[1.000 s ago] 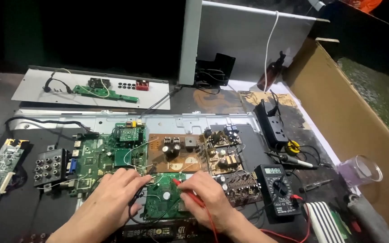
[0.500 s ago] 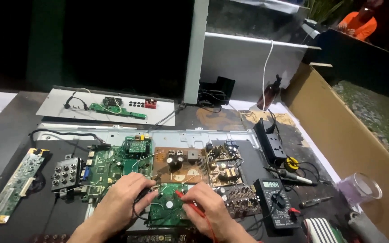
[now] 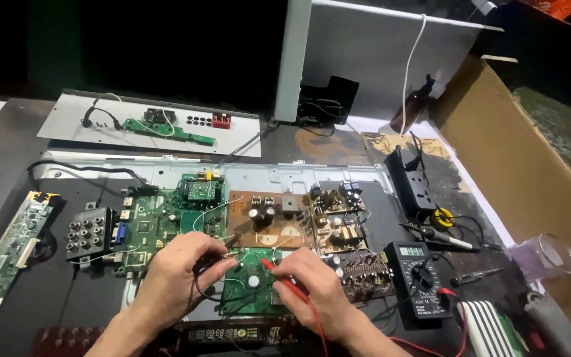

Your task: Testing a television circuit board using a digital multimeter to diagnose faults.

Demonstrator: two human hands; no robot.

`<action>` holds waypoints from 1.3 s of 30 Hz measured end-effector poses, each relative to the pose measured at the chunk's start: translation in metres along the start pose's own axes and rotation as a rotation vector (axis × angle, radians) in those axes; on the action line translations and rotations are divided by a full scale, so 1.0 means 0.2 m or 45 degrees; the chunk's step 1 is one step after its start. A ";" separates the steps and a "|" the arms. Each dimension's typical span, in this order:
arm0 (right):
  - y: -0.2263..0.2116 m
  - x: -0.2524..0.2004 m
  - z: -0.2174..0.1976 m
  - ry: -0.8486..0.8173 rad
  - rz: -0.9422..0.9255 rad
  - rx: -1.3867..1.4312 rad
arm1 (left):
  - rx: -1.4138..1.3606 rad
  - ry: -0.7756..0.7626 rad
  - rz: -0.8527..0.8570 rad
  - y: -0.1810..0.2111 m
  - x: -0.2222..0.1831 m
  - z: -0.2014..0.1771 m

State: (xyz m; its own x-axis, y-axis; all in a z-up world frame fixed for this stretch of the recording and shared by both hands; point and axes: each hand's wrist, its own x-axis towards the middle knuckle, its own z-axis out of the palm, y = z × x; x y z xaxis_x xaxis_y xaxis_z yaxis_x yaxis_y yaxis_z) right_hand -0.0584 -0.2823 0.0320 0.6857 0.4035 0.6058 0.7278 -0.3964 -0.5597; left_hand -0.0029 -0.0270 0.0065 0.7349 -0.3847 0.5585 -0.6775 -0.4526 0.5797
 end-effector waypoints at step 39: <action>0.04 -0.01 0.02 0.106 0.224 0.087 | -0.114 0.060 -0.059 0.07 0.02 -0.03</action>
State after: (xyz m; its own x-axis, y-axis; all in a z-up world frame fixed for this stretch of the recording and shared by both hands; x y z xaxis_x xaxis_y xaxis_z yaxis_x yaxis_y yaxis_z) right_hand -0.0550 -0.2827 0.0239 0.8007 0.2624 0.5385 0.5983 -0.3967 -0.6962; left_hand -0.0096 -0.0310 0.0206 0.7646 -0.3261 0.5558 -0.6444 -0.3947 0.6549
